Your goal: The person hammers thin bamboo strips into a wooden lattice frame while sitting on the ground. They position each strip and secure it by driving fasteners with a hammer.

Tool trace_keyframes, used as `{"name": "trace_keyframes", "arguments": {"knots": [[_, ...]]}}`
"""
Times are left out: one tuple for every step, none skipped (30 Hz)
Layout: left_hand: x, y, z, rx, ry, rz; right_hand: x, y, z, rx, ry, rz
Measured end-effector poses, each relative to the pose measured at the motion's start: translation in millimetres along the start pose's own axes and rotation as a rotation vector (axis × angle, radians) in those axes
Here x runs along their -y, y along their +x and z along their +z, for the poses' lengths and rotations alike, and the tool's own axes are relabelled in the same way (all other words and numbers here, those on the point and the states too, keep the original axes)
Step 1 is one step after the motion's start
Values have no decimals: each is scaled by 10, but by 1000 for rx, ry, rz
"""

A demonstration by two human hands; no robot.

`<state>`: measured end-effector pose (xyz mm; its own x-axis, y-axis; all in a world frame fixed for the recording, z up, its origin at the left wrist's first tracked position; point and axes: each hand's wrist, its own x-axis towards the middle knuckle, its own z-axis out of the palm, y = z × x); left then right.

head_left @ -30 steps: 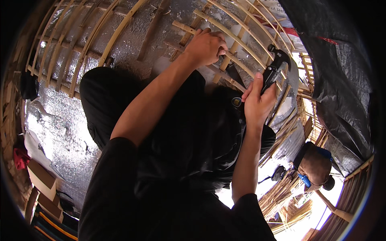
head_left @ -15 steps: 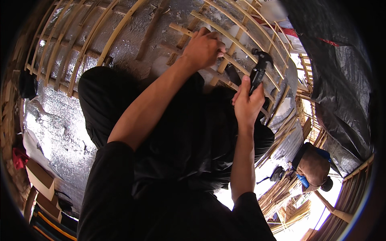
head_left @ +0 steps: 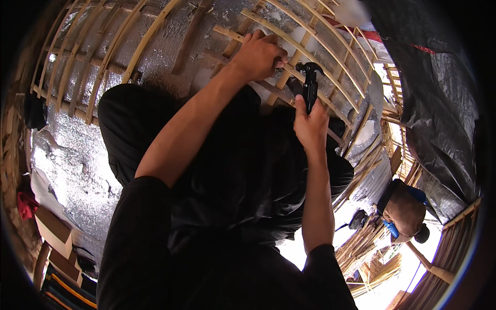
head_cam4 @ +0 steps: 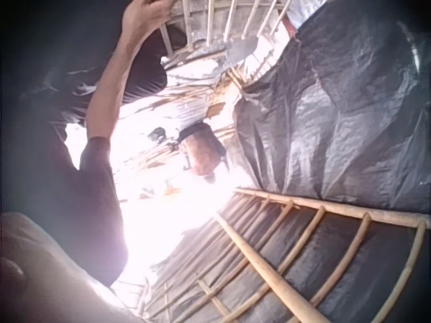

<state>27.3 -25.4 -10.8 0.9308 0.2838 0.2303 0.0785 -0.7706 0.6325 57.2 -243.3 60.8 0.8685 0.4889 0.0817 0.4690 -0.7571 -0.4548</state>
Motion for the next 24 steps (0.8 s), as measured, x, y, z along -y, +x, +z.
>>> {"name": "trace_keyframes", "arguments": {"knots": [[34,-6,-9,-23,-5,5,53,42,18,7,-86,-114],[61,43,-8,-30,-6,40,93,-5,-145,183,100,251],[88,32,-6,-27,-2,50,333,52,-312,150,211,345],[57,20,-13,-18,-13,76,489,52,-431,99,312,455],[22,-23,-19,38,-16,40,398,-35,-380,-2,371,396],[7,11,-23,47,-17,30,254,-80,-258,-11,257,267],[-8,3,-18,56,-25,13,81,-129,-100,-11,134,141],[-10,15,-18,63,-25,-6,-25,-137,12,-11,16,10],[-14,35,-26,52,-22,10,-38,-115,53,-14,38,-95],[7,-4,-30,45,-14,10,53,-71,-40,8,77,36],[37,-27,-38,38,-5,10,161,-11,-243,32,115,167],[45,-22,-23,37,0,20,240,32,-417,64,145,306],[56,1,-6,43,-1,32,279,58,-463,-72,343,258],[59,-21,12,49,-2,44,375,-7,-474,-86,444,322],[19,1,-18,77,17,37,175,-55,-264,-148,265,245],[21,-3,-13,64,0,34,68,-37,-154,2,52,141],[30,-4,10,50,-19,35,-40,-22,-57,122,-152,11],[62,-10,6,34,-30,26,12,-4,-107,180,-36,132],[36,-32,-41,74,7,-13,121,29,-163,230,75,256],[64,48,-70,57,5,18,252,66,-337,225,46,323],[71,31,-43,59,-6,32,339,45,-429,155,169,374],[80,50,-28,54,-18,67,461,93,-509,71,294,402],[62,-14,2,61,-11,60,501,-21,-407,-30,323,375],[60,-8,12,46,4,54,455,-99,-289,-142,356,336]]}}
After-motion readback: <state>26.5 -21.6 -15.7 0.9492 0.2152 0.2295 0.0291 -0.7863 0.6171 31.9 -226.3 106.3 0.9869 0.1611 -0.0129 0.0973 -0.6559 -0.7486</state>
